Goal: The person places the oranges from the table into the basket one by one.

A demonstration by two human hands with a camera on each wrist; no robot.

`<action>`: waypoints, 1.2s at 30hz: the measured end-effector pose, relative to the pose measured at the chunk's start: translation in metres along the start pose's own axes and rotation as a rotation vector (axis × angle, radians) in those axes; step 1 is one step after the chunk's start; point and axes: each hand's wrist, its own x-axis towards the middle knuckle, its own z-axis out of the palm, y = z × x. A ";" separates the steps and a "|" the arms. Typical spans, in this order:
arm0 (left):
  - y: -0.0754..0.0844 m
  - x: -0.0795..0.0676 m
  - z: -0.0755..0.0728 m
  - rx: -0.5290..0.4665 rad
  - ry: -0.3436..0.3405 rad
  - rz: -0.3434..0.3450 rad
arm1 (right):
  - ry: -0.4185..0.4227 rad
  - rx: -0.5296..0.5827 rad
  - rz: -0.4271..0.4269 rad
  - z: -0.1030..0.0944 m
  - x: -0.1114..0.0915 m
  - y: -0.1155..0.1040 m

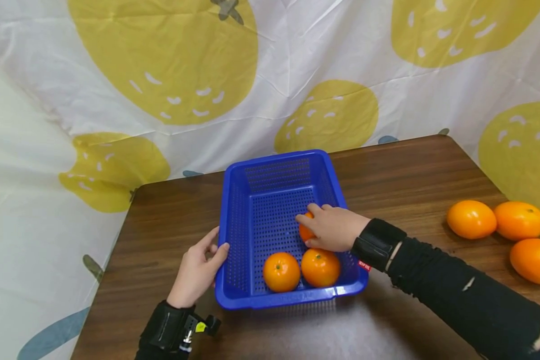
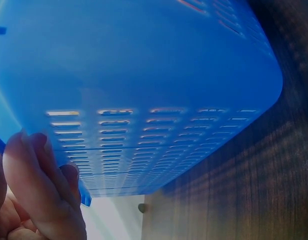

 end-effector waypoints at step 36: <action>0.001 -0.001 0.000 0.010 0.012 0.005 | 0.010 -0.061 -0.058 0.001 -0.002 -0.001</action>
